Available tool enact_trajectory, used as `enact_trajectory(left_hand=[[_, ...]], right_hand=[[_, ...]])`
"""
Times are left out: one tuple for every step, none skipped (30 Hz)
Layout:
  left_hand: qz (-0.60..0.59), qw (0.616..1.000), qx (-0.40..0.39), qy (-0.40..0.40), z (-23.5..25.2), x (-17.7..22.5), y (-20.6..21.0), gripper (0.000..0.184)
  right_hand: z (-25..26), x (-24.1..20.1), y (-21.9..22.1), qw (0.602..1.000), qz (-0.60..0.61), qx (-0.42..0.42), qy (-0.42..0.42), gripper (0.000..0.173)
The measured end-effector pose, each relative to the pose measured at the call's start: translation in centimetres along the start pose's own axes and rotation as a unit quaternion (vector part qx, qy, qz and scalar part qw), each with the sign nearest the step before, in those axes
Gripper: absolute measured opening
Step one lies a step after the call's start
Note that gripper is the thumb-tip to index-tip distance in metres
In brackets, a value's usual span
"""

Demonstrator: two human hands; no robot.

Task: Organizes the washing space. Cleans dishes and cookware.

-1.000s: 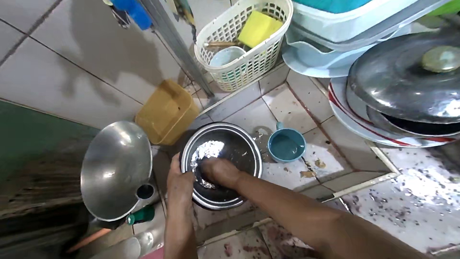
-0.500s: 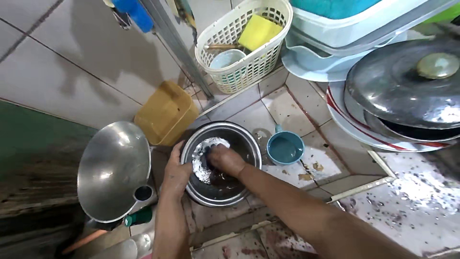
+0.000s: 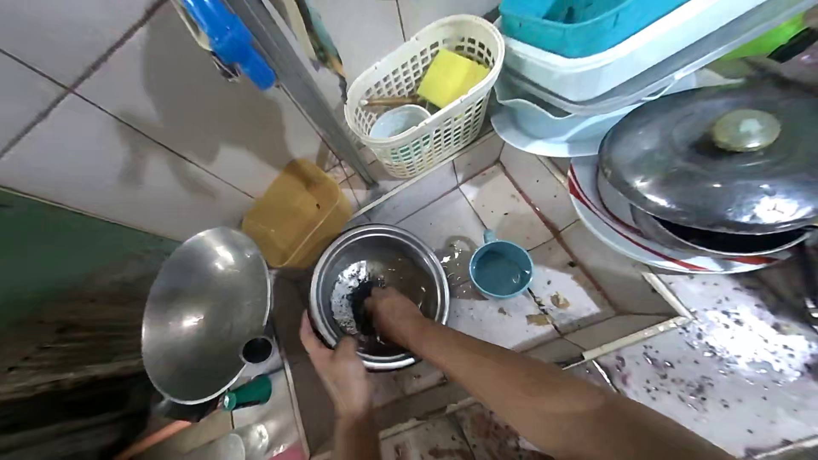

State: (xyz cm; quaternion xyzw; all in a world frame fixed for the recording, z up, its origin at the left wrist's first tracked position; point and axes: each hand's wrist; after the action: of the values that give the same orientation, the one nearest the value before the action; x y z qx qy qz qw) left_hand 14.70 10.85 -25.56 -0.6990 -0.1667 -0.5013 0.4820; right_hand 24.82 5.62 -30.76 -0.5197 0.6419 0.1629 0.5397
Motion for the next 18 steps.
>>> enact_trajectory(left_hand=[[0.047, 0.998, -0.035, 0.007, 1.2, 1.3, -1.3, 0.087], [0.102, 0.992, -0.071, 0.005, 2.4, 2.5, -2.5, 0.09], [0.152, 0.983, -0.105, 0.002, 3.7, 3.3, -3.4, 0.093], [0.183, 0.974, -0.135, 0.002, 4.8, 3.6, -3.9, 0.097], [0.19, 0.969, -0.16, 0.0, 5.8, 3.8, -4.2, 0.099], [0.186, 0.966, -0.179, 0.0, 6.4, 3.8, -4.2, 0.099], [0.172, 0.966, -0.193, -0.001, 6.9, 3.9, -4.1, 0.099], [0.16, 0.966, -0.203, 0.001, 7.1, 4.0, -4.0, 0.099], [0.15, 0.966, -0.213, 0.006, 7.3, 4.1, -3.9, 0.099], [0.143, 0.965, -0.22, 0.01, 7.4, 4.2, -3.8, 0.098], [0.142, 0.964, -0.227, 0.011, 7.4, 4.4, -3.6, 0.098], [0.141, 0.962, -0.232, 0.011, 7.5, 4.6, -3.6, 0.097], [0.138, 0.961, -0.24, 0.011, 7.5, 4.9, -3.4, 0.097], [0.132, 0.959, -0.25, 0.016, 7.6, 5.0, -3.4, 0.095], [0.127, 0.957, -0.261, 0.023, 7.7, 5.1, -3.3, 0.094], [0.125, 0.954, -0.271, 0.031, 7.8, 5.0, -3.3, 0.092], [0.129, 0.951, -0.277, 0.041, 7.9, 5.1, -3.2, 0.091], [0.135, 0.949, -0.281, 0.05, 8.1, 5.1, -3.1, 0.09]], right_hand=[[-0.7, 0.0, 0.4, 1.0, -0.002, -0.025, -0.003, 0.028], [-1.1, 0.3, 0.6, 0.999, -0.012, -0.042, -0.006, 0.026], [-1.2, 0.9, 0.9, 0.999, -0.023, -0.039, -0.017, 0.024], [-0.9, 1.5, 1.0, 0.999, -0.027, -0.018, -0.025, 0.024], [-0.4, 2.0, 0.7, 0.999, -0.021, 0.013, -0.028, 0.025], [0.4, 2.2, 0.3, 0.998, -0.006, 0.051, -0.027, 0.026], [1.4, 2.1, 0.0, 0.995, 0.018, 0.094, -0.019, 0.028], [2.5, 1.7, -0.1, 0.988, 0.045, 0.147, -0.007, 0.028], [3.4, 1.1, -0.1, 0.977, 0.078, 0.196, 0.005, 0.027], [4.1, 0.3, 0.1, 0.966, 0.108, 0.233, 0.012, 0.027], [4.5, -0.3, 0.5, 0.957, 0.126, 0.26, 0.011, 0.027], [4.7, -0.7, 0.9, 0.951, 0.134, 0.277, -0.007, 0.025], [4.8, -0.9, 1.4, 0.948, 0.131, 0.286, -0.041, 0.025], [4.7, -1.0, 1.9, 0.951, 0.125, 0.272, -0.08, 0.025], [4.3, -0.9, 2.5, 0.953, 0.115, 0.249, -0.13, 0.025], [3.7, -0.6, 3.3, 0.954, 0.099, 0.213, -0.186, 0.023], [2.8, -0.1, 4.0, 0.952, 0.079, 0.168, -0.243, 0.02], [2.0, 0.5, 4.7, 0.946, 0.069, 0.125, -0.292, 0.015]])
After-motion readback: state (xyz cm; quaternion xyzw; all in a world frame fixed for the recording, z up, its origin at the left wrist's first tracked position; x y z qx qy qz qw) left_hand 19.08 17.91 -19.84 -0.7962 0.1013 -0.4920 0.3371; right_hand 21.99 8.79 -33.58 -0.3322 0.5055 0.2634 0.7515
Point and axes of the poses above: each hand's wrist, its own z-axis towards the middle knuckle, its own y-axis out of the palm, x = y × z, and after that the axes turned 13 degrees about z, right-handed
